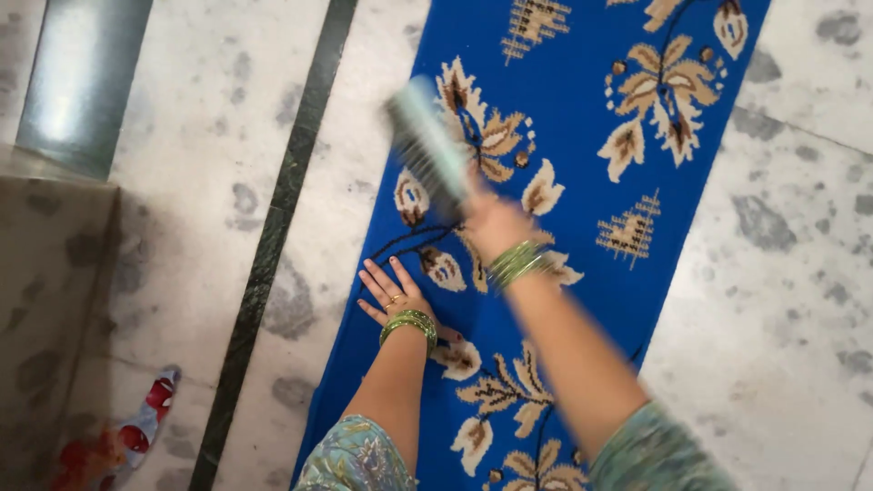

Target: The person cleans a rug by unrolling it across the floor in sections and brushing its surface with a hand brush.

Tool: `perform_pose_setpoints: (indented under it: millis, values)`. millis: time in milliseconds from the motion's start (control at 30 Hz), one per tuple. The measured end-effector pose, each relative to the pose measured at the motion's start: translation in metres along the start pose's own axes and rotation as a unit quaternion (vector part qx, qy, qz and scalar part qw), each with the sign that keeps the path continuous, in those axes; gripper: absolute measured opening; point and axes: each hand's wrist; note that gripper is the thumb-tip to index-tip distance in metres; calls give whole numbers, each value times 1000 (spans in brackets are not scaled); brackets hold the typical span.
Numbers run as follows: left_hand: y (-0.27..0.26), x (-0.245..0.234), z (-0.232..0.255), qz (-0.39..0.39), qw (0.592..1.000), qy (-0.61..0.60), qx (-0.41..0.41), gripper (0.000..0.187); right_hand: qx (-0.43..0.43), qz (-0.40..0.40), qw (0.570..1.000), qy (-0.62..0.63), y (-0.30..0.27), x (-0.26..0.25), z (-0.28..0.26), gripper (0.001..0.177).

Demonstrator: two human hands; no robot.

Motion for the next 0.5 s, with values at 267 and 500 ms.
perform_pose_setpoints:
  millis: [267,500]
  values:
    - [9,1,2,-31,999,17,5,178,145,183,956,178,-80,-10,107,67]
    - [23,21,-1,130,991,41,3,177,-35,-41,997,63,-78,24,-24,66]
Point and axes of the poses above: each hand's wrist, its own y-axis towards the middle knuckle, its own x-axis out of the palm, z = x × y, and after that the axes turned 8 degrees about x, right-handed
